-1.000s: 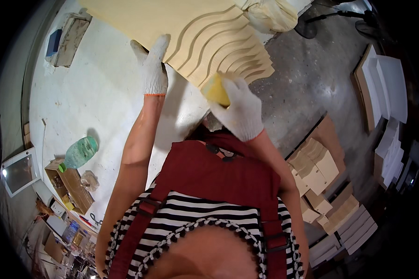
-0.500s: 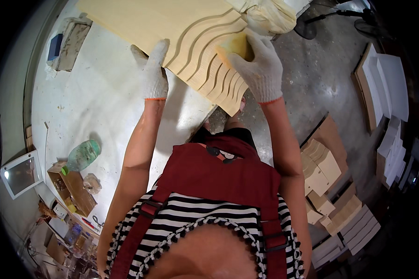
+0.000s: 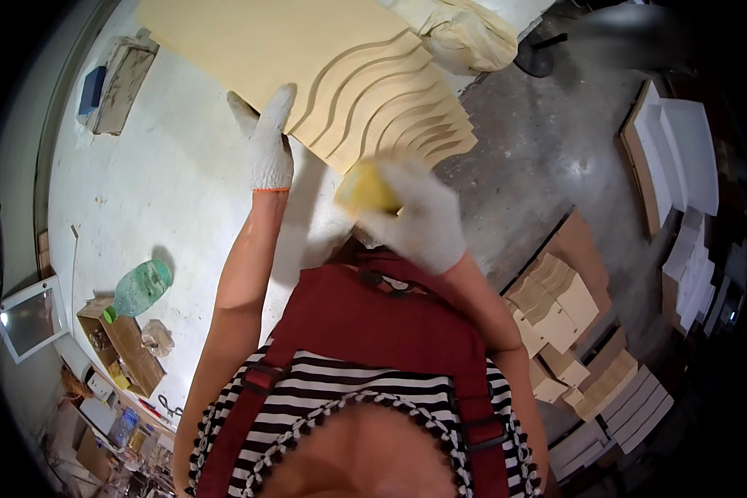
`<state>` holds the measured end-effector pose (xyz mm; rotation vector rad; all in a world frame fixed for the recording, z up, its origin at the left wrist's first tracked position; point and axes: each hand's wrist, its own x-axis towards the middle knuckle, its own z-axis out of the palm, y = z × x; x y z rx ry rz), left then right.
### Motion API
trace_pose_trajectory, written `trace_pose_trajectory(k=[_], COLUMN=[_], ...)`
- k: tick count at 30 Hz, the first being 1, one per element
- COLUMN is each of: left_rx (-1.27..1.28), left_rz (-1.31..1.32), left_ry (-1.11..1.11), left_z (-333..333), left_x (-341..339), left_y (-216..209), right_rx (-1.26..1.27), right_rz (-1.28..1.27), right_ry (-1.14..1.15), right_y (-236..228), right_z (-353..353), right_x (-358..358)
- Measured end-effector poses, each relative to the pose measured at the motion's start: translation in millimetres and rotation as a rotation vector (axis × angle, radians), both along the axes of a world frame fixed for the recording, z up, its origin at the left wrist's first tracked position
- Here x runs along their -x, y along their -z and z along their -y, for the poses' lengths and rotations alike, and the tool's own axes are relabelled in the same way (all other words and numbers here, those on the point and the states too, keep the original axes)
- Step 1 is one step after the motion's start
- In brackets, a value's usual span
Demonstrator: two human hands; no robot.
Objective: The person wipes the grooved surface and edges of a stacked wood panel using a yellow sponge and then switches to using a white cloth to wipe the same area.
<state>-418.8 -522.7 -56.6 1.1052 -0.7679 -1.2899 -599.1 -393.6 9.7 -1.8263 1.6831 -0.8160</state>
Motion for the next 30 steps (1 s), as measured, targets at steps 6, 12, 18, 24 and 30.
trace_pose_trajectory(k=[6, 12, 18, 24, 30], left_rx=[-0.001, -0.009, 0.008, -0.005, -0.003], left_rz=[0.074, 0.011, 0.025, 0.027, -0.016], left_ry=[0.034, 0.008, -0.006, -0.023, 0.050], left_z=[5, -1, 1, -2, 1], left_x=[-5, 0, 2, 3, 1], left_y=[16, 5, 1, -1, -6], right_rx=[0.223, 0.130, 0.398, 0.325, 0.351], right_rz=[-0.189, -0.331, -0.433, -0.555, -0.441], right_ry=[0.005, -0.031, 0.195, 0.431, 0.269], right_y=[2, 15, 36, 25, 20], right_z=[25, 42, 81, 83, 71], right_x=[13, 14, 54, 98, 42])
